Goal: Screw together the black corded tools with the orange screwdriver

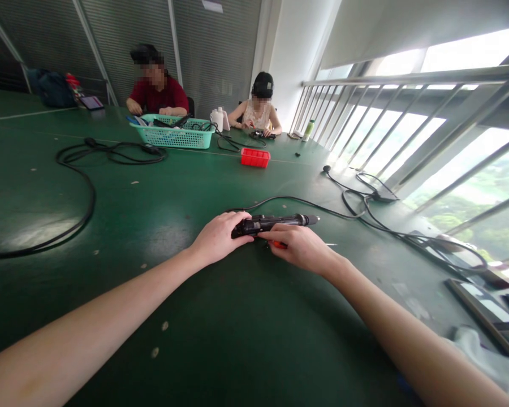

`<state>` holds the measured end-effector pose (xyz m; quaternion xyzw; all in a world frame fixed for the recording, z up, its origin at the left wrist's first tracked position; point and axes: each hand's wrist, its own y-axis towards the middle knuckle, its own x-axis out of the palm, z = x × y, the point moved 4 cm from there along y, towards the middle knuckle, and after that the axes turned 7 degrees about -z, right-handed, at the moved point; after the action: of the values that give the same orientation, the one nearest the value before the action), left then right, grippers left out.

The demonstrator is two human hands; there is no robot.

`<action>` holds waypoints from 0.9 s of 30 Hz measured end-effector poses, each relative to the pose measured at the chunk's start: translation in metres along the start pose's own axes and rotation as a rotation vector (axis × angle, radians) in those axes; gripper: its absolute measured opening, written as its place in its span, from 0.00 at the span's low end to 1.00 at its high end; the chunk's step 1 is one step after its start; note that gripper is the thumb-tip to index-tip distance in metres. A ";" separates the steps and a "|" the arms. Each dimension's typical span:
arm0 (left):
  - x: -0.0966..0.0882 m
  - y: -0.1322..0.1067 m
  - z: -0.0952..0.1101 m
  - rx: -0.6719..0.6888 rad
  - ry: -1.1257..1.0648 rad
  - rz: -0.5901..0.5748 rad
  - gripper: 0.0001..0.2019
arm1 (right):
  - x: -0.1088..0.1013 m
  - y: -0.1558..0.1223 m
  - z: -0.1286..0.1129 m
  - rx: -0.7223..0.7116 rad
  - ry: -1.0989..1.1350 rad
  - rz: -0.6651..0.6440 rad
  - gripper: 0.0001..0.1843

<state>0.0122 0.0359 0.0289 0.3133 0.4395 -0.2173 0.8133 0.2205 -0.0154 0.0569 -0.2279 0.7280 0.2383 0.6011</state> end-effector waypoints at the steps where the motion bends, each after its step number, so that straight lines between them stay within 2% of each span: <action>1: 0.000 0.000 0.000 -0.001 -0.001 -0.002 0.22 | -0.001 0.000 0.002 0.021 -0.003 0.008 0.21; 4: 0.001 0.000 -0.001 0.008 -0.009 -0.002 0.22 | -0.007 -0.001 0.003 0.077 0.004 0.039 0.20; 9: 0.000 0.000 -0.001 0.008 -0.020 -0.001 0.22 | -0.006 0.000 -0.005 0.044 0.031 -0.004 0.24; 15: 0.001 0.000 0.000 0.008 -0.026 -0.015 0.22 | -0.002 -0.001 0.000 0.084 0.012 0.008 0.19; 21: 0.001 0.000 0.000 0.005 -0.029 -0.004 0.22 | -0.006 0.000 -0.003 0.116 0.021 0.018 0.25; 24: 0.001 0.000 -0.001 0.005 -0.032 -0.009 0.22 | -0.007 -0.001 -0.002 0.130 0.020 0.028 0.22; 27: 0.001 0.000 0.000 0.011 -0.032 -0.009 0.22 | -0.005 0.000 -0.002 0.086 0.020 -0.001 0.21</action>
<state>0.0121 0.0359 0.0278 0.3121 0.4270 -0.2284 0.8174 0.2200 -0.0169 0.0622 -0.2043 0.7434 0.2043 0.6033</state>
